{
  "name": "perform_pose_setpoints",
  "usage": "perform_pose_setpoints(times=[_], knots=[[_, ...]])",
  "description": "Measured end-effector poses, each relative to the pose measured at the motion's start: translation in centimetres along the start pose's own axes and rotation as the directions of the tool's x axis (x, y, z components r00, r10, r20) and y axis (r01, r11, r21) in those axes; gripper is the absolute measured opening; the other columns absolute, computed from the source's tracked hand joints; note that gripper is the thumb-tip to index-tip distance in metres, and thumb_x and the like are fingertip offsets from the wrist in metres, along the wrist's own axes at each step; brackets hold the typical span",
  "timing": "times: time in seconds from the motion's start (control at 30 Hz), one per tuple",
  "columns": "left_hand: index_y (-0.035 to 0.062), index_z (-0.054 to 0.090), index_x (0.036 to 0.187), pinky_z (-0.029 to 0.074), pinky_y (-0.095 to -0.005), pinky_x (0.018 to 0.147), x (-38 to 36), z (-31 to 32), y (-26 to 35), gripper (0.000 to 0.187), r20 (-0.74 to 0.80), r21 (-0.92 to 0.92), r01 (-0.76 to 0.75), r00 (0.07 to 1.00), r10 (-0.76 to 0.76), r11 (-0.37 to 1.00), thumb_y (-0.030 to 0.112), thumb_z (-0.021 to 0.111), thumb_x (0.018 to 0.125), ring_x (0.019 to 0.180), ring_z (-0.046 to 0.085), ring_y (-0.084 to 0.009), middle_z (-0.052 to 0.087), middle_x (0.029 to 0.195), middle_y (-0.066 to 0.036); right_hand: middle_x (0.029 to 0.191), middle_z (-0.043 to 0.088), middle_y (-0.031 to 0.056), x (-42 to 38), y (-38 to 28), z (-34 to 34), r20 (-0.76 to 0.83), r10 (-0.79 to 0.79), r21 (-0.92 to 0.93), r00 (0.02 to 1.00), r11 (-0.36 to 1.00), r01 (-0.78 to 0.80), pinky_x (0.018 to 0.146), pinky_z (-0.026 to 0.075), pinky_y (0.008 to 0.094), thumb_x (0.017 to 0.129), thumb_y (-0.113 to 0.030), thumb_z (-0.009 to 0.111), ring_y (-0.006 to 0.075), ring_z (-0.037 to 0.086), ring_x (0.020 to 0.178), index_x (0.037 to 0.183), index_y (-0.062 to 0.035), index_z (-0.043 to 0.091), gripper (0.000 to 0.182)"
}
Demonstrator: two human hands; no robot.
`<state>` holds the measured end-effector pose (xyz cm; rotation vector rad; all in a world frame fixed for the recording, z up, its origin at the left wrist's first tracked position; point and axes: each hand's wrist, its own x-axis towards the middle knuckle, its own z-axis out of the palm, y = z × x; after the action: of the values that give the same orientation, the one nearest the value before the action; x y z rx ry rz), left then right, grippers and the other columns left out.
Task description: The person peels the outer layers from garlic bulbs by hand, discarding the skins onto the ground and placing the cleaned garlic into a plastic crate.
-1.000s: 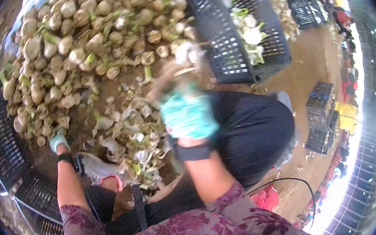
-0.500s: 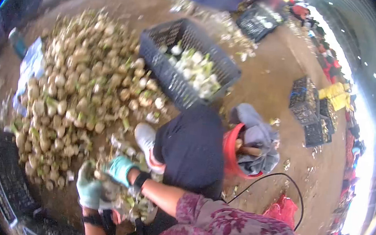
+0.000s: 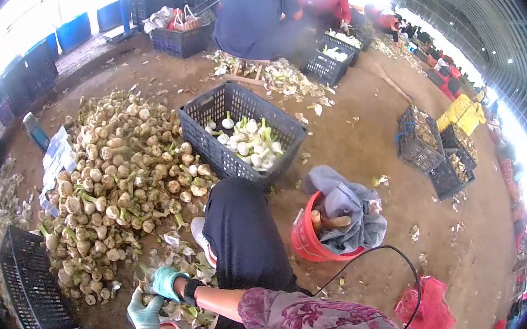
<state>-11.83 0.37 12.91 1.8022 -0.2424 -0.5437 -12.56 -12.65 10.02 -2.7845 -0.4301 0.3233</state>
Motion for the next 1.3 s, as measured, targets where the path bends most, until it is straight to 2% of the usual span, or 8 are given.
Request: perform_pose_setpoints(times=[0.43, 0.47, 0.5, 0.7, 0.93, 1.07, 1.2, 1.3], knots=[[-0.0033, 0.044, 0.109, 0.04, -0.0234, 0.062, -0.7, -1.7, -0.7, 0.033, 0.031, -0.715, 0.112, 0.991, -0.128, 0.691, 0.009, 0.045, 0.078, 0.071, 0.05, -0.0122, 0.054, 0.087, -0.006, 0.07, 0.055, 0.0064, -1.1, -2.6, -0.4, -0.451, 0.273, 0.324, 0.85, 0.937, -0.13, 0.056, 0.043, 0.0331, 0.063, -0.016, 0.049, 0.0207, 0.054, 0.064, 0.065, -0.008, 0.058, 0.012], [-0.0014, 0.043, 0.109, 0.042, -0.0261, 0.064, -0.6, -1.6, -1.5, 0.034, -0.117, -0.641, -0.098, 0.993, 0.029, 0.762, 0.016, 0.044, 0.08, 0.075, 0.051, -0.0154, 0.054, 0.089, -0.008, 0.069, 0.054, 0.0071, -1.0, -2.1, 0.8, -0.433, -0.073, -0.365, 0.898, 0.926, -0.101, 0.058, 0.042, 0.0325, 0.065, -0.015, 0.05, 0.0207, 0.053, 0.065, 0.067, -0.0074, 0.055, 0.01], [0.0002, 0.043, 0.11, 0.043, -0.0286, 0.064, -0.2, -2.1, -2.2, 0.037, 0.148, -0.901, 0.178, 0.983, -0.105, 0.395, 0.023, 0.044, 0.081, 0.076, 0.052, -0.0179, 0.054, 0.092, -0.009, 0.07, 0.053, 0.0075, -0.5, -1.6, 2.0, -0.674, 0.03, -0.06, 0.738, 0.994, -0.095, 0.058, 0.042, 0.032, 0.065, -0.014, 0.051, 0.0218, 0.053, 0.065, 0.067, -0.0067, 0.053, 0.008], [0.0024, 0.038, 0.113, 0.047, -0.0295, 0.063, -0.2, -1.8, -2.5, 0.043, 0.138, -0.922, 0.146, 0.989, -0.048, 0.358, 0.021, 0.052, 0.077, 0.078, 0.054, -0.0221, 0.051, 0.097, -0.011, 0.066, 0.055, 0.017, -0.5, -2.5, -2.2, -0.165, 0.482, 0.796, 0.86, 0.58, -0.172, 0.055, 0.042, 0.0329, 0.072, -0.015, 0.053, 0.0287, 0.053, 0.061, 0.076, 0.0006, 0.055, 0.016], [0.0005, 0.038, 0.114, 0.042, -0.0249, 0.076, -0.7, -1.5, -1.7, 0.051, -0.176, -0.725, -0.118, 0.984, -0.017, 0.679, -0.007, 0.052, 0.066, 0.088, 0.049, -0.0154, 0.048, 0.1, -0.008, 0.07, 0.057, 0.0145, -0.5, -3.3, -2.4, -0.24, 0.484, 0.698, 0.841, 0.688, -0.197, 0.053, 0.042, 0.0281, 0.072, -0.017, 0.057, 0.0194, 0.053, 0.057, 0.087, 0.0022, 0.054, 0.025], [0.0009, 0.042, 0.11, 0.041, -0.0247, 0.077, -0.8, -1.2, -1.8, 0.052, -0.25, -0.668, -0.186, 0.968, 0.018, 0.721, -0.011, 0.054, 0.06, 0.087, 0.049, -0.0145, 0.049, 0.098, -0.007, 0.07, 0.058, 0.0134, -0.6, -3.3, -3.1, -0.147, 0.443, 0.959, 0.884, 0.284, 0.017, 0.054, 0.042, 0.0281, 0.069, -0.02, 0.062, 0.0171, 0.054, 0.059, 0.079, 0.0017, 0.056, 0.025], [0.0006, 0.045, 0.106, 0.04, -0.0237, 0.079, -0.8, -0.6, -1.8, 0.05, -0.336, -0.356, -0.305, 0.924, 0.183, 0.883, -0.009, 0.059, 0.059, 0.089, 0.048, -0.0137, 0.049, 0.098, -0.007, 0.08, 0.059, 0.0105, -1.0, -3.0, -4.5, -0.011, 0.434, 0.646, 0.901, 0.691, -0.325, 0.058, 0.043, 0.0256, 0.07, -0.021, 0.06, 0.0176, 0.054, 0.062, 0.079, -0.0041, 0.058, 0.019], [-0.001, 0.044, 0.106, 0.042, -0.0264, 0.079, -0.7, -0.9, -2.0, 0.051, -0.318, -0.344, -0.321, 0.924, 0.212, 0.883, -0.01, 0.059, 0.059, 0.089, 0.049, -0.0148, 0.05, 0.097, -0.008, 0.082, 0.056, 0.0059, -1.2, -2.5, -4.1, -0.066, 0.07, -0.221, 0.995, 0.972, -0.083, 0.06, 0.043, 0.0289, 0.07, -0.021, 0.051, 0.0197, 0.055, 0.073, 0.082, -0.015, 0.06, 0.016]])
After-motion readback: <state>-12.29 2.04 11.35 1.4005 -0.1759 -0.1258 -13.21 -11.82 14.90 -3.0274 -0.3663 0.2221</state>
